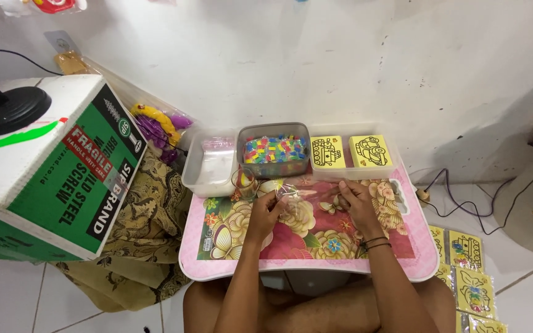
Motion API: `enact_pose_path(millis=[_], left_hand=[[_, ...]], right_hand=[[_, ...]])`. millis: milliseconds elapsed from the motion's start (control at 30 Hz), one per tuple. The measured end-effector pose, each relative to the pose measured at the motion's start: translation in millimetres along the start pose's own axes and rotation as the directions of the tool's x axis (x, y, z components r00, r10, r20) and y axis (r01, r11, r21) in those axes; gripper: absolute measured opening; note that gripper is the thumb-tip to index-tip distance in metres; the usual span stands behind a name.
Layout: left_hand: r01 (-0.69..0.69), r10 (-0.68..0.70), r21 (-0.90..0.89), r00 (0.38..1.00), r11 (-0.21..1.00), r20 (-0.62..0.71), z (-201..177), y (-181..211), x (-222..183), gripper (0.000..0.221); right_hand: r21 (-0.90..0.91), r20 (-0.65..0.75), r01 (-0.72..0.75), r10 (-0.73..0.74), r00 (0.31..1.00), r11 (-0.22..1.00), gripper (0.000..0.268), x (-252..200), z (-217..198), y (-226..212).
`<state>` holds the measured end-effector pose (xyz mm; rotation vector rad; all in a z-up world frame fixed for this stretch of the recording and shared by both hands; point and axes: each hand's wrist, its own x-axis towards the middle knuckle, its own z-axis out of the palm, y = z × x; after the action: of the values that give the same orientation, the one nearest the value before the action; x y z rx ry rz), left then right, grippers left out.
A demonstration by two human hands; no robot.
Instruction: Packaging yellow craft cards and small colorful plastic pieces into individual plastic bags on a small tray.
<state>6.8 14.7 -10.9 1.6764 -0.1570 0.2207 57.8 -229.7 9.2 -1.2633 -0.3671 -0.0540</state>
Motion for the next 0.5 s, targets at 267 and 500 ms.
enact_pose_path(millis=[267,500], left_hand=[[0.048,-0.047,0.117,0.999,0.992,-0.01,8,23,-2,0.035],[0.031,-0.029,0.11,0.999,0.993,-0.021,8,20,-1,0.04]], right_hand=[[0.023,0.011,-0.01,0.009,1.0,1.0,0.03,6,-16,29],[0.035,0.047,-0.003,0.001,0.999,0.999,0.031,-1,8,-9]])
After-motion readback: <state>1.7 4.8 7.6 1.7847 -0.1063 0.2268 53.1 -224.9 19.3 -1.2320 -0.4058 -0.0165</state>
